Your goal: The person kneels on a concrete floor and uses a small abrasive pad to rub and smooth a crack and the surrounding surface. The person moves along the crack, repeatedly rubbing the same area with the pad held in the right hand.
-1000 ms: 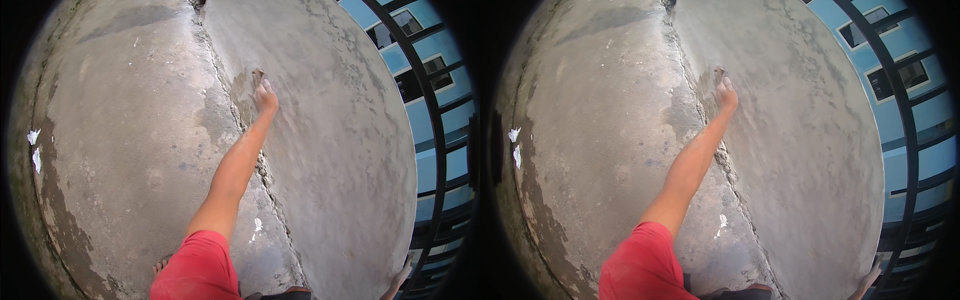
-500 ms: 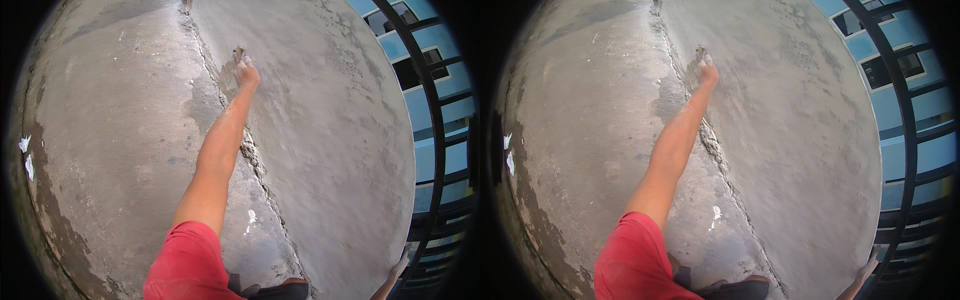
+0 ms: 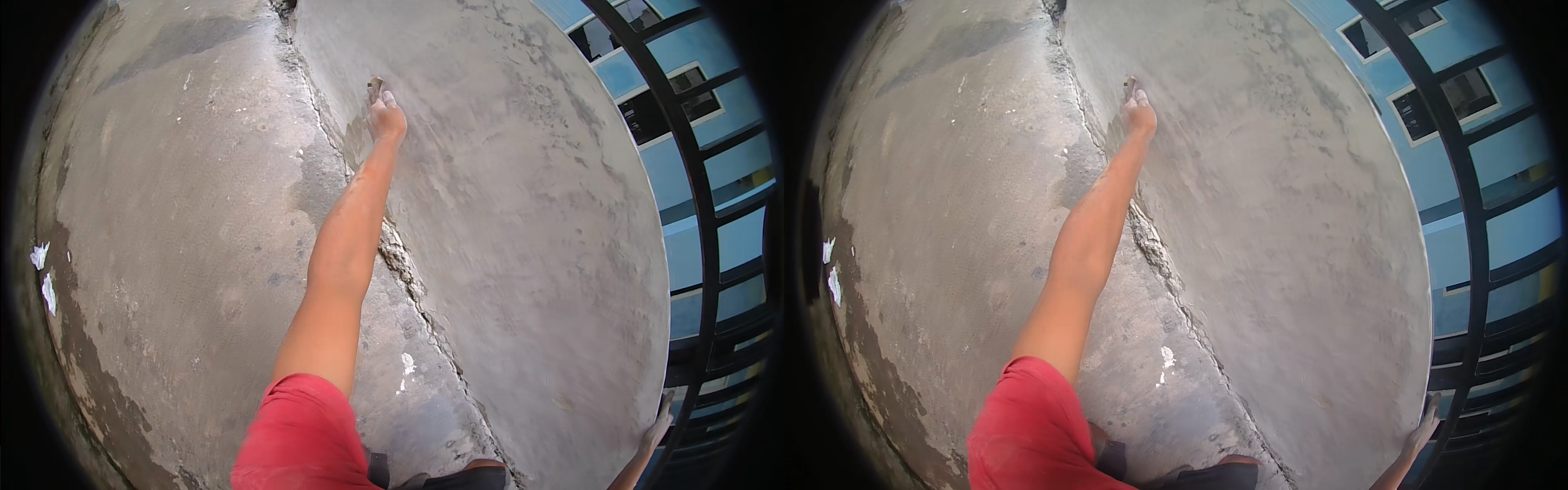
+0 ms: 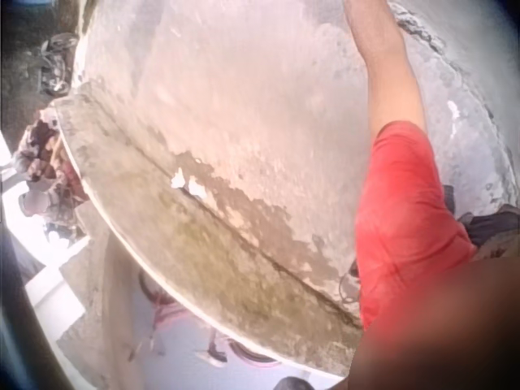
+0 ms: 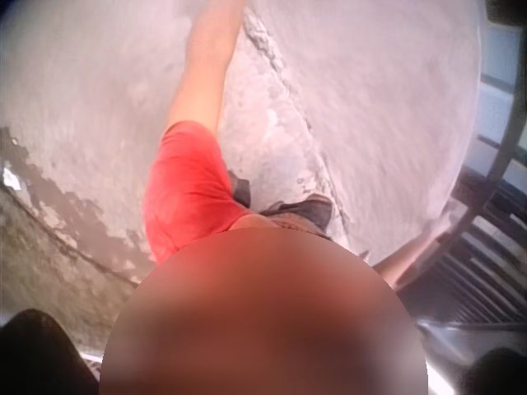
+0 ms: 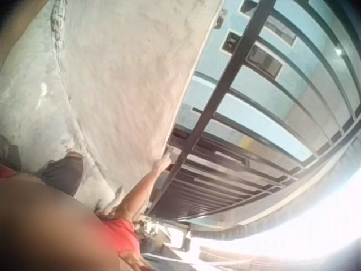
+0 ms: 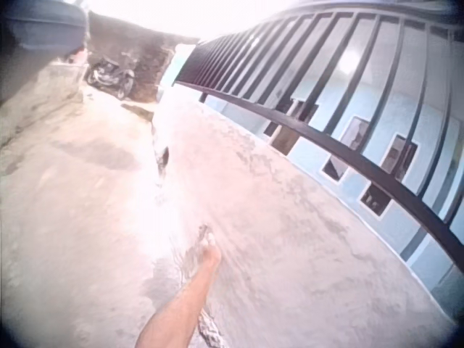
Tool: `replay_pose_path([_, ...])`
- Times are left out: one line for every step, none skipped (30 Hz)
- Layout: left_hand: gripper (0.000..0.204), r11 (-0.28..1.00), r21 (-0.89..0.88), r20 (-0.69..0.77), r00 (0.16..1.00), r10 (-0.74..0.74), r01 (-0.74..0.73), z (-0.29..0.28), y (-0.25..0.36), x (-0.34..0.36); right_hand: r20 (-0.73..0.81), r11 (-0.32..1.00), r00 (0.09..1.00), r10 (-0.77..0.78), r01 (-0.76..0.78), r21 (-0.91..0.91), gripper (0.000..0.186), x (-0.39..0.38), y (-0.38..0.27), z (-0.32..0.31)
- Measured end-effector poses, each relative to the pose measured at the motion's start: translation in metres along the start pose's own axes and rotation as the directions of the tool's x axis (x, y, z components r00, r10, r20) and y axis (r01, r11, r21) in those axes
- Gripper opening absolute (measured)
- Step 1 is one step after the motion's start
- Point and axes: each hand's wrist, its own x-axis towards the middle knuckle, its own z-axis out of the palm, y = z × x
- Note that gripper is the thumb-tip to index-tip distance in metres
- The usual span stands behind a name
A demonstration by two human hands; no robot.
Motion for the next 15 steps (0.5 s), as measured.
replay_pose_path([0.059,0.998,-0.030,0.037,0.997,-0.062,0.063,0.000,0.001,-0.002,-0.042,1.000,0.999,-0.014,0.014,-0.020,0.084,0.002,-0.003,0.007])
replay_pose_path([0.059,0.990,-0.051,0.082,0.989,-0.124,0.129,0.000,0.002,-0.013,-0.084,0.999,0.996,-0.021,0.018,-0.043,0.085,-0.002,-0.006,0.014])
replay_pose_path([0.059,0.989,-0.052,0.026,0.990,0.138,-0.137,0.019,-0.001,-0.051,-0.069,0.996,0.998,0.005,-0.011,-0.086,0.087,-0.006,-0.008,0.006])
replay_pose_path([0.058,0.919,-0.037,-0.037,0.919,0.392,-0.393,0.041,-0.003,-0.101,-0.095,0.995,0.995,-0.022,0.013,-0.096,0.087,-0.011,-0.009,0.005])
replay_pose_path([0.059,0.840,-0.034,0.029,0.839,0.543,-0.542,0.062,-0.005,-0.147,-0.121,0.993,0.991,-0.053,0.039,-0.115,0.087,-0.017,-0.011,0.002])
replay_pose_path([0.059,0.737,-0.043,0.090,0.732,0.675,-0.674,0.075,-0.006,-0.175,-0.144,0.989,0.986,-0.085,0.066,-0.134,0.088,-0.022,-0.013,-0.001])
replay_pose_path([0.059,0.771,-0.057,0.064,0.768,0.637,-0.635,0.079,0.000,-0.171,-0.127,0.993,0.991,-0.044,0.030,-0.113,0.087,-0.025,-0.011,-0.009])
replay_pose_path([0.059,0.805,-0.069,0.036,0.805,0.592,-0.589,0.083,0.009,-0.158,-0.106,0.995,0.994,-0.008,-0.002,-0.096,0.087,-0.025,-0.012,-0.019])
replay_pose_path([0.059,0.832,-0.079,0.006,0.834,0.552,-0.550,0.085,0.018,-0.138,-0.082,0.997,0.996,0.029,-0.034,-0.070,0.086,-0.024,-0.011,-0.025])
replay_pose_path([0.059,0.936,-0.001,0.049,0.935,0.353,-0.353,0.076,0.029,-0.102,-0.092,0.997,0.996,0.022,-0.029,-0.073,0.086,-0.025,-0.010,-0.024])
replay_pose_path([0.060,0.976,0.039,0.024,0.977,0.214,-0.215,0.054,0.027,-0.061,-0.070,0.997,0.997,0.017,-0.022,-0.067,0.086,-0.023,-0.014,-0.012])
replay_pose_path([0.061,0.994,0.077,-0.013,0.997,0.073,-0.071,0.026,0.026,-0.019,-0.038,0.998,0.999,0.004,-0.006,-0.057,0.086,-0.013,-0.017,0.005])
replay_pose_path([0.061,0.999,0.042,-0.083,0.996,0.018,-0.014,0.000,0.022,0.010,-0.017,0.999,1.000,-0.016,0.016,-0.030,0.085,0.001,-0.017,0.025])
replay_pose_path([0.062,0.999,0.026,-0.119,0.992,0.047,-0.044,0.007,0.024,0.000,-0.037,0.999,0.999,-0.020,0.018,-0.035,0.085,0.001,-0.016,0.023])
replay_pose_path([0.062,0.997,0.005,-0.139,0.987,0.077,-0.077,0.027,0.026,-0.029,-0.073,0.999,0.997,-0.017,0.014,-0.043,0.084,-0.007,-0.014,0.016])
